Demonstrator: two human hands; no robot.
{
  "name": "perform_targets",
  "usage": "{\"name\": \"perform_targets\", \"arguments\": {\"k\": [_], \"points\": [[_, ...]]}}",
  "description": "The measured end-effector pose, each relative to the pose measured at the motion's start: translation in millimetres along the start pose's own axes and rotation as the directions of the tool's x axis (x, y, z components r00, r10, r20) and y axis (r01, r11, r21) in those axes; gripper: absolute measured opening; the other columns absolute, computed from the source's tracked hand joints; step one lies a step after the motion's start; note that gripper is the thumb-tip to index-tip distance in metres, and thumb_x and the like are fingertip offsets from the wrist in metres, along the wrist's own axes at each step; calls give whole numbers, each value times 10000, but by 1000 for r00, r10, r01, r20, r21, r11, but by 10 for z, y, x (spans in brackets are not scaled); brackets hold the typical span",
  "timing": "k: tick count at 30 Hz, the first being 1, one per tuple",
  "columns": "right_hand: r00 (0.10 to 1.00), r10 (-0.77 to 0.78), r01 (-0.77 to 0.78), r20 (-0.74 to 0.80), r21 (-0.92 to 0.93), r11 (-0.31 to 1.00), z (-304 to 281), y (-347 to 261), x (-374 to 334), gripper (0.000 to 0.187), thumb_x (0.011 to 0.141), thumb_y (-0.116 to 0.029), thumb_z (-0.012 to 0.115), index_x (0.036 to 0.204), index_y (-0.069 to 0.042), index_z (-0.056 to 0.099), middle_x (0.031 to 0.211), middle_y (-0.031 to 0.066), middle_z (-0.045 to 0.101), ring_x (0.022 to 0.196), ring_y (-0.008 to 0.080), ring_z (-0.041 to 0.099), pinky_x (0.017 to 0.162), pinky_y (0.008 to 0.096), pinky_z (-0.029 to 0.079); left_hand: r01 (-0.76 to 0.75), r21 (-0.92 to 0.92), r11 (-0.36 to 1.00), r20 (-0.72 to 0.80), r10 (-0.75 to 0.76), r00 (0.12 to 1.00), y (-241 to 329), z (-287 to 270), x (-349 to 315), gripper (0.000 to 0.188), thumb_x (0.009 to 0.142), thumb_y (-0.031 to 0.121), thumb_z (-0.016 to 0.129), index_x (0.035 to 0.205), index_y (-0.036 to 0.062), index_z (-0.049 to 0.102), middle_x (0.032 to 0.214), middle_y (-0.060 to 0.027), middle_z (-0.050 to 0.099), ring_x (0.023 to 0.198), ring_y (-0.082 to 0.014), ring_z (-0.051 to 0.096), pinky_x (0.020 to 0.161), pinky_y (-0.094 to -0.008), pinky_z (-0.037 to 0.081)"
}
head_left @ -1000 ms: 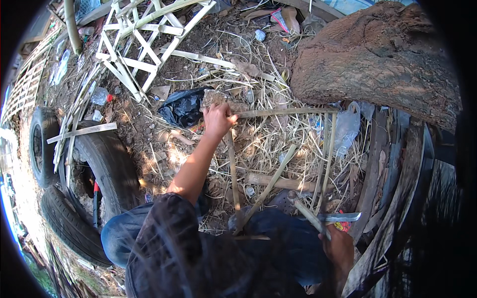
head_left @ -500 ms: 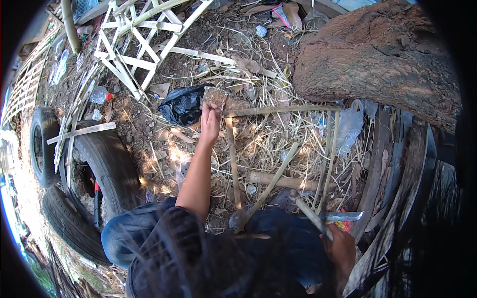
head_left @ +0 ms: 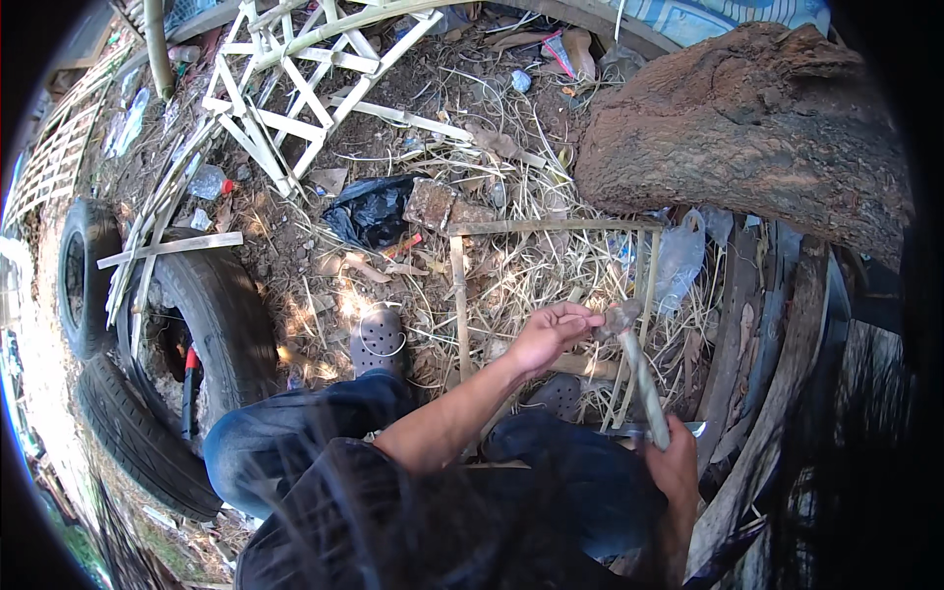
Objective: The person is assembling a bamboo frame by hammering joints together with a hammer while sitting on the ground in a cluttered outdoor workshop.
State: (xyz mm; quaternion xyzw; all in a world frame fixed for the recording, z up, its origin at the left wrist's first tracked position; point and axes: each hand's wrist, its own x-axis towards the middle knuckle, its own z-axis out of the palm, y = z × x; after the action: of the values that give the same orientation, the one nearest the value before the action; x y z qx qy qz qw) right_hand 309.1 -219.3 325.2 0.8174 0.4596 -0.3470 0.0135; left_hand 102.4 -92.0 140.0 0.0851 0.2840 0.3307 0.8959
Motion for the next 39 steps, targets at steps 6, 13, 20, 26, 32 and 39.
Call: {"name": "perform_targets", "arguments": {"k": [6,13,20,26,32,39], "points": [[992,54,-95,110,409,908,-40,-484,44,300,814,-175,782,930,9,577,743,61,613,571,148,585,483,294,497,-398,-156,904,13,405,914,759,235,-268,102,976,72,548,1077,63,565,1175,-147,671,1217,-232,576,1121,-418,370],[932,-318,360,-173,519,775,136,-1316,216,261,810,-83,787,900,-35,548,696,-33,516,612,43,495,559,234,446,-371,59,927,73,367,927,1046,613,-777,239,961,148,607,1168,30,599,1194,-121,674,1292,-226,511,1148,-434,293],[801,-535,508,-268,777,372,205,-2098,179,253,798,4,771,914,-22,547,831,62,683,740,109,652,662,260,539,-459,68,886,9,460,888,1203,749,-1387,99,951,89,625,1012,18,658,1128,-152,691,1235,-232,548,1123,-405,341],[778,-579,453,-243,856,249,327,-2350,259,265,826,47,720,989,5,515,863,100,680,761,151,690,654,266,584,-578,164,799,41,580,814,1454,560,-1402,85,942,79,639,982,9,667,1116,-156,688,1378,-248,385,1133,-431,321],[816,-480,447,-322,878,171,359,-2517,687,245,861,35,662,1026,3,483,853,104,653,696,124,672,563,232,560,-482,640,599,74,576,814,1700,478,-1068,114,913,120,689,890,9,701,1004,-32,624,932,-145,583,886,-321,453],[887,-341,431,-312,822,371,763,-2257,1624,285,782,24,691,989,3,496,770,69,644,633,109,625,550,247,503,-371,928,-2,343,389,855,2201,295,-460,153,774,113,775,881,13,729,805,-85,708,786,-163,670,742,-292,510]]}}
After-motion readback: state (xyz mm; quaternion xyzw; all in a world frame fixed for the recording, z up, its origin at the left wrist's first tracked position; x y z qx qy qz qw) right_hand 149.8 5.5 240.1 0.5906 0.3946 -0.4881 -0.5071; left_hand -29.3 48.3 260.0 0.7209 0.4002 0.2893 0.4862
